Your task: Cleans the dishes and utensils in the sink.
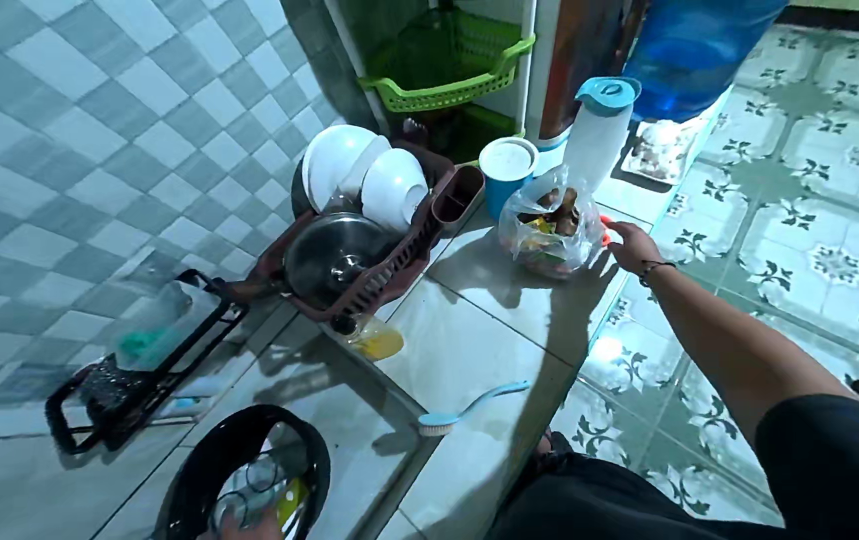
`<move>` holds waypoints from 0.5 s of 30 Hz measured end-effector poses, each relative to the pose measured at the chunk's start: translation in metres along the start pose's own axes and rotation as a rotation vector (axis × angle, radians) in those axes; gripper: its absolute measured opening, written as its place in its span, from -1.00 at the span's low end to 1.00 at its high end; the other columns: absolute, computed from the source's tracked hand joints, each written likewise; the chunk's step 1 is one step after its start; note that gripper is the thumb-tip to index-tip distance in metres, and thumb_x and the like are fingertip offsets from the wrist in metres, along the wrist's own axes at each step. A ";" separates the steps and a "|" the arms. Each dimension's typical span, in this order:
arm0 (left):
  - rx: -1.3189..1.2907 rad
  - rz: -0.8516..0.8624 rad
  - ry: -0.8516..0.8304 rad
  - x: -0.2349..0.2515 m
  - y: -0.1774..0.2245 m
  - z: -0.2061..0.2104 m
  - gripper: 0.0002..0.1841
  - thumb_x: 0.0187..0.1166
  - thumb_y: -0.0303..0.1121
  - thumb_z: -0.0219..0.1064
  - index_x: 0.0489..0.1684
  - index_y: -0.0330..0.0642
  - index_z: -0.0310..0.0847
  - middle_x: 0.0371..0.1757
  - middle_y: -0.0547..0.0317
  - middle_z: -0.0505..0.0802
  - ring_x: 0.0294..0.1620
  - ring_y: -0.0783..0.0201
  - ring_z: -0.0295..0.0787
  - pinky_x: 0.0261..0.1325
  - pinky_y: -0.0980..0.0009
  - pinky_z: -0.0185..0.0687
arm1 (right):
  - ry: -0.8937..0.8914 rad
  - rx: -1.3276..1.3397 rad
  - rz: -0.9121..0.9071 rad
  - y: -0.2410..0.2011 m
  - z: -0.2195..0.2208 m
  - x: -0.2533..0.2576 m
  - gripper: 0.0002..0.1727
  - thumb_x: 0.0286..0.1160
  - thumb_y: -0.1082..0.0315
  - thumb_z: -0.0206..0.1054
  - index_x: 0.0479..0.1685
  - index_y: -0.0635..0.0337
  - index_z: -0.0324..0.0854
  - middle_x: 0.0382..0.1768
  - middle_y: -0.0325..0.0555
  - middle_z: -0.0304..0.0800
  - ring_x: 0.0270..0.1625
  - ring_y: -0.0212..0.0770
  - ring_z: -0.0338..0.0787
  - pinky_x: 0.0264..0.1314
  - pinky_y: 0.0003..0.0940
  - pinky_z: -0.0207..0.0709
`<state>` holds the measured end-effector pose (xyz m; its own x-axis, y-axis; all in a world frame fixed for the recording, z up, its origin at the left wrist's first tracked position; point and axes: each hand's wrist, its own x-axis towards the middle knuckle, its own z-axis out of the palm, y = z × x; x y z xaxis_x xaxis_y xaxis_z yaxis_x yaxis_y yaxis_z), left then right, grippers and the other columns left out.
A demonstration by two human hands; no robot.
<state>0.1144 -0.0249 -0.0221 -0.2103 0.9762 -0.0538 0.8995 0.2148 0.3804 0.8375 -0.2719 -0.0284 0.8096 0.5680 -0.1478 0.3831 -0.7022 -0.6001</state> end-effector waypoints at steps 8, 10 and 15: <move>-0.161 0.217 -0.052 -0.112 0.047 0.031 -0.39 0.45 -0.47 0.48 0.55 -0.40 0.48 0.80 -0.54 0.11 0.79 -0.45 0.06 0.73 -0.25 0.15 | -0.192 -0.275 -0.098 0.019 0.015 0.068 -0.30 0.39 0.52 0.47 0.62 0.38 0.42 0.76 0.33 0.23 0.67 0.57 0.31 0.51 0.61 0.26; -0.169 0.219 -0.065 -0.132 0.054 0.033 -0.42 0.46 -0.46 0.46 0.54 -0.37 0.51 0.82 -0.47 0.10 0.81 -0.39 0.06 0.72 -0.20 0.20 | -0.219 -0.338 -0.099 0.014 0.012 0.070 -0.33 0.30 0.52 0.54 0.50 0.48 0.49 0.63 0.46 0.36 0.62 0.61 0.35 0.49 0.61 0.27; -0.217 0.198 -0.087 -0.157 0.062 0.042 -0.46 0.50 -0.39 0.45 0.52 -0.28 0.56 0.82 -0.38 0.17 0.81 -0.27 0.15 0.72 -0.06 0.29 | -0.277 -0.438 -0.068 0.003 -0.004 0.059 -0.24 0.43 0.27 0.53 0.62 0.41 0.37 0.54 0.75 0.29 0.56 0.70 0.36 0.46 0.60 0.28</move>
<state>0.2189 -0.1637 -0.0288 0.0028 0.9994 -0.0349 0.8150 0.0179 0.5792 0.8880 -0.2425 -0.0361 0.6510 0.6694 -0.3578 0.6290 -0.7397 -0.2392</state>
